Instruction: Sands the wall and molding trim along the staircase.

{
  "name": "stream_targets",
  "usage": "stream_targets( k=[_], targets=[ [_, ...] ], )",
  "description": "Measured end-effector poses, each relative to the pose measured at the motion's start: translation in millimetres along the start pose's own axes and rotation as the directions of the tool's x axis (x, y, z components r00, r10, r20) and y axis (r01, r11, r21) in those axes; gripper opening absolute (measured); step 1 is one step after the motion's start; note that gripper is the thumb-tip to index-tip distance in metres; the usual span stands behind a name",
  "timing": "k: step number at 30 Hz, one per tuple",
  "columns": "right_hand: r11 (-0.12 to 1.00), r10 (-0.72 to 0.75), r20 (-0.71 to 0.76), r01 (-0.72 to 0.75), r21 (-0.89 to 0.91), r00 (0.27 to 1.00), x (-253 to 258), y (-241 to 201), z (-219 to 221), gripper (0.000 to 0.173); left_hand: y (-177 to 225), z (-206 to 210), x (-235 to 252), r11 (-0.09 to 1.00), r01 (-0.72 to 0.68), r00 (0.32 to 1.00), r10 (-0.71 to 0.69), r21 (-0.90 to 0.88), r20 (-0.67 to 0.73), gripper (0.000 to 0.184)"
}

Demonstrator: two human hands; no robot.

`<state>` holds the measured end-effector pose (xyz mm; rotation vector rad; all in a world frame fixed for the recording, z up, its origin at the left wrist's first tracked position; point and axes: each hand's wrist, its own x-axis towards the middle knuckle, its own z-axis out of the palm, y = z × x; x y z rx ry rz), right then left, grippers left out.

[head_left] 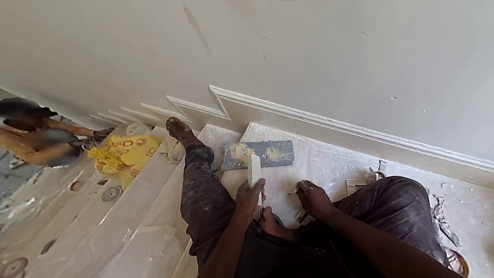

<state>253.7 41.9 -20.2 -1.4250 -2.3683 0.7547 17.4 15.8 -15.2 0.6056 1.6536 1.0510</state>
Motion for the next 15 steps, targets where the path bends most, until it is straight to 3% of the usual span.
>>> stream_targets(
  k=[5, 9, 13, 15],
  targets=[
    [0.958, 0.044, -0.254, 0.032, 0.285, 0.966, -6.2, 4.5, 4.4, 0.018, 12.9, 37.8, -34.2, 0.981, -0.096, 0.987, 0.073, 0.167, 0.14, 0.036],
    [0.942, 0.013, -0.318, 0.095, 0.321, 0.948, -7.0, 2.4, 4.5, 0.015, 17.7, 59.9, -43.1, 0.939, -0.105, 0.99, 0.067, 0.328, 0.126, 0.038],
    [0.957, -0.047, -0.273, 0.122, 0.263, 0.961, -12.8, 7.9, 6.9, 0.017, 3.4, 71.9, -49.0, 0.996, 0.015, 0.988, 0.0, -0.092, 0.155, 0.021],
    [0.956, -0.046, -0.24, 0.112, 0.27, 0.97, -16.5, 6.6, 7.5, 0.023, -8.4, 74.2, -47.5, 0.985, 0.053, 0.993, -0.034, -0.164, 0.117, 0.016]
  ],
)
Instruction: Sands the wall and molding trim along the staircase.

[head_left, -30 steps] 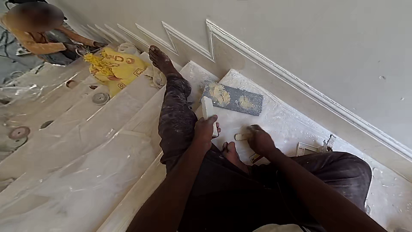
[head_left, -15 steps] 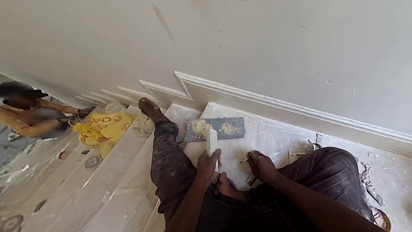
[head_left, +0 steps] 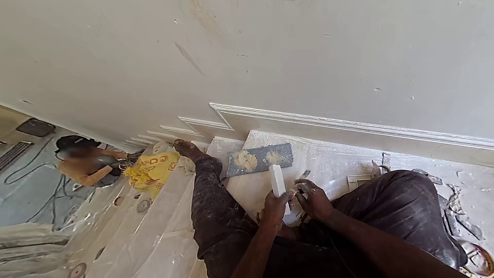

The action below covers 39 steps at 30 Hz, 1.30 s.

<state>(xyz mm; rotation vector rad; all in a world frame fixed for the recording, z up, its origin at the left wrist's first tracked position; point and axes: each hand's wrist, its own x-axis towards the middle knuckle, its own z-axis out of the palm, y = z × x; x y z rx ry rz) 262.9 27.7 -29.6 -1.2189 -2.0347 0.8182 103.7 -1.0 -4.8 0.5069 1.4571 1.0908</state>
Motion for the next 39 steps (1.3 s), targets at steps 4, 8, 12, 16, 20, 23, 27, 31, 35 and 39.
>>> stream_targets(
  k=[4, 8, 12, 16, 20, 23, 27, 31, 35, 39],
  targets=[
    [0.918, 0.367, -0.033, -0.356, 0.175, 0.93, -2.7, -13.0, 0.8, 0.031, -6.2, -7.1, 10.2, 0.998, -0.035, 0.998, 0.037, 0.055, -0.05, 0.018],
    [0.467, 0.725, 0.205, -0.687, 0.556, 0.658, 9.3, -9.8, -5.1, 0.038, -8.2, -15.6, 5.6, 0.992, -0.107, 0.992, 0.102, 0.071, 0.081, 0.025],
    [0.09, 0.712, 0.462, -0.722, 0.686, 0.529, 19.4, -12.8, -7.6, 0.032, -10.4, -21.0, 0.1, 0.981, -0.153, 0.978, 0.134, 0.118, 0.157, 0.028],
    [0.026, 0.641, 0.565, -0.751, 0.66, 0.519, 29.1, -9.6, -16.8, 0.03, -4.6, -13.8, 2.5, 0.991, -0.132, 0.991, 0.132, 0.035, -0.002, 0.018],
    [0.077, 0.641, 0.528, -0.731, 0.678, 0.557, 55.1, -3.6, -35.3, 0.029, 0.4, -10.5, 11.5, 0.999, -0.026, 0.989, 0.02, -0.038, -0.147, 0.025],
    [0.181, 0.596, 0.426, -0.631, 0.754, 0.681, 97.5, 13.2, -60.4, 0.032, -1.2, -10.5, 15.8, 0.999, 0.004, 0.984, -0.01, -0.036, -0.18, 0.025],
    [0.157, 0.574, 0.373, -0.545, 0.824, 0.729, 141.0, 46.1, -87.4, 0.032, -9.0, -7.6, 16.9, 0.99, -0.048, 0.989, 0.065, 0.136, -0.131, 0.023],
    [0.089, 0.526, 0.389, -0.504, 0.859, 0.756, 156.5, 56.6, -92.3, 0.03, -14.9, -3.1, 18.4, 0.955, -0.08, 0.99, 0.109, 0.284, -0.087, 0.023],
    [0.05, 0.459, 0.424, -0.5, 0.865, 0.78, 165.0, 53.6, -87.2, 0.03, -16.0, -0.5, 19.4, 0.934, -0.102, 0.989, 0.134, 0.342, -0.071, 0.024],
    [-0.005, 0.442, 0.418, -0.464, 0.886, 0.794, 169.9, 54.7, -87.7, 0.03, -15.7, -1.3, 17.3, 0.926, -0.116, 0.988, 0.144, 0.358, -0.053, 0.025]
  ],
)
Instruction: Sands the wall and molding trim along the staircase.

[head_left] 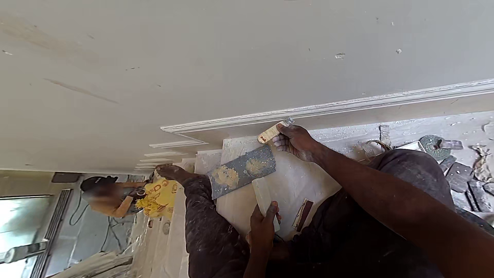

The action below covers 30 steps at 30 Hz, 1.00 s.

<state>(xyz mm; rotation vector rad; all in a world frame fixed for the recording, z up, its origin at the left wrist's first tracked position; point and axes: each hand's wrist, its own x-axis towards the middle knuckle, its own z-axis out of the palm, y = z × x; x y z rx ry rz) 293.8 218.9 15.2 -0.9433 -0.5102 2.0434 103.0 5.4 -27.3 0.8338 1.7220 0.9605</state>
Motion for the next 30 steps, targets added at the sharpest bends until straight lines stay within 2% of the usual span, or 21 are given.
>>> stream_targets(
  k=[8, 13, 16, 19, 23, 28, 30],
  targets=[
    [0.98, 0.008, -0.059, 0.003, 0.197, 0.998, -5.2, -6.8, 3.8, 0.027, 14.9, 4.6, -5.2, 0.994, -0.098, 0.994, 0.101, -0.046, 0.052, 0.026],
    [0.972, 0.007, -0.106, 0.018, 0.233, 0.994, -7.2, -8.9, 8.0, 0.027, 58.6, 20.2, 14.4, 0.934, -0.309, 0.95, 0.297, -0.181, -0.093, 0.022],
    [0.967, 0.022, -0.103, 0.006, 0.256, 0.994, -7.5, -11.0, 8.0, 0.028, 96.5, 40.0, 31.9, 0.867, -0.391, 0.916, 0.334, -0.309, -0.223, 0.025],
    [0.968, 0.028, -0.109, 0.0, 0.249, 0.994, -6.6, -11.0, 8.0, 0.028, 129.5, 61.8, 47.9, 0.851, -0.337, 0.938, 0.269, -0.403, -0.217, 0.03],
    [0.964, 0.03, -0.121, 0.004, 0.266, 0.992, -7.0, -12.3, 7.8, 0.027, 154.7, 80.8, 55.2, 0.938, -0.138, 0.99, 0.134, -0.319, -0.033, 0.029],
    [0.967, 0.039, -0.134, -0.004, 0.253, 0.99, -7.8, -12.8, 8.3, 0.027, 155.3, 88.7, 54.3, 0.912, -0.189, 0.981, 0.162, -0.364, -0.102, 0.026],
    [0.972, 0.031, -0.141, 0.003, 0.237, 0.99, -6.6, -10.6, 7.6, 0.027, 156.3, 87.5, 54.4, 0.935, -0.135, 0.991, 0.123, -0.327, -0.057, 0.027]
  ],
)
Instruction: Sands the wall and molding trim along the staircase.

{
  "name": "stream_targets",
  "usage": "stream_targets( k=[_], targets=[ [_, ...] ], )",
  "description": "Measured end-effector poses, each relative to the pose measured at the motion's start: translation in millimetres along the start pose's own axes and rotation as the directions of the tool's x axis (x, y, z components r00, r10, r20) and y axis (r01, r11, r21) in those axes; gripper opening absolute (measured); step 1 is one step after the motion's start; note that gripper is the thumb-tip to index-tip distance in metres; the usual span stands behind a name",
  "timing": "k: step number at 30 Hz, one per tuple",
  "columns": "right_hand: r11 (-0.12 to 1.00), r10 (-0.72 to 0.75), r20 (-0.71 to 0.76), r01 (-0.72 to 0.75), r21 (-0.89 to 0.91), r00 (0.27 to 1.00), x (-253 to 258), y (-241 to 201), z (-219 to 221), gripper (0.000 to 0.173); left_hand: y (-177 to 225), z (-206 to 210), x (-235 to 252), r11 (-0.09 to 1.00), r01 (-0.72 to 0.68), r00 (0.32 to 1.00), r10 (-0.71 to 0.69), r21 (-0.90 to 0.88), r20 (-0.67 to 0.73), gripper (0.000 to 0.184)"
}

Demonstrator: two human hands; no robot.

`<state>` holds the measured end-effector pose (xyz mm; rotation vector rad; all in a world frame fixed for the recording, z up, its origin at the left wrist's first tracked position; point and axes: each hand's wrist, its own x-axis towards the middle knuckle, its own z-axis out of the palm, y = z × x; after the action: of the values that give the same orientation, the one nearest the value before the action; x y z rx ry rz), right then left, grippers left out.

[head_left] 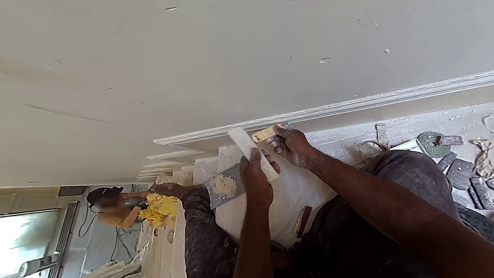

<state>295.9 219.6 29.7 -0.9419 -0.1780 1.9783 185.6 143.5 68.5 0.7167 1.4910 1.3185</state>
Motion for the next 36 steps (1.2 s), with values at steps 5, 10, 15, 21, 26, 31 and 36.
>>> stream_targets(
  k=[5, 10, 15, 21, 26, 31, 36],
  targets=[
    [0.999, -0.003, -0.015, 0.003, 0.038, 1.0, -1.2, -1.6, 1.3, 0.026, 1.4, -0.7, 3.3, 0.995, -0.061, 0.995, 0.053, -0.082, -0.088, 0.023],
    [1.0, -0.03, -0.032, 0.03, 0.002, 0.999, 0.9, -0.5, -1.9, 0.027, 2.2, 0.6, 0.0, 0.999, 0.034, 0.999, -0.034, -0.013, 0.006, 0.025],
    [1.0, -0.022, -0.045, 0.023, 0.021, 0.999, -0.7, -2.7, -2.2, 0.027, -0.3, 5.4, -0.6, 0.998, 0.042, 0.999, -0.042, -0.051, -0.003, 0.026],
    [0.994, -0.085, -0.17, 0.095, 0.05, 0.982, -9.6, -9.0, -6.9, 0.028, -3.8, -24.3, -19.0, 0.995, 0.092, 0.994, -0.093, 0.027, 0.064, 0.03],
    [0.972, -0.22, -0.375, 0.234, -0.009, 0.9, -22.0, -4.7, -27.5, 0.028, -67.9, -61.7, -68.4, 0.972, 0.232, 0.966, -0.235, 0.033, 0.11, 0.032],
    [0.954, -0.209, -0.447, 0.081, -0.289, 0.87, -24.4, -4.0, -44.6, 0.033, -99.0, -66.0, -91.2, 0.944, 0.326, 0.939, -0.329, 0.048, 0.097, 0.03],
    [0.806, -0.26, -0.148, 0.13, -0.578, 0.954, -28.9, 16.2, -27.2, 0.034, -104.2, -67.9, -90.3, 0.949, 0.303, 0.943, -0.312, 0.085, 0.117, 0.029]
  ],
)
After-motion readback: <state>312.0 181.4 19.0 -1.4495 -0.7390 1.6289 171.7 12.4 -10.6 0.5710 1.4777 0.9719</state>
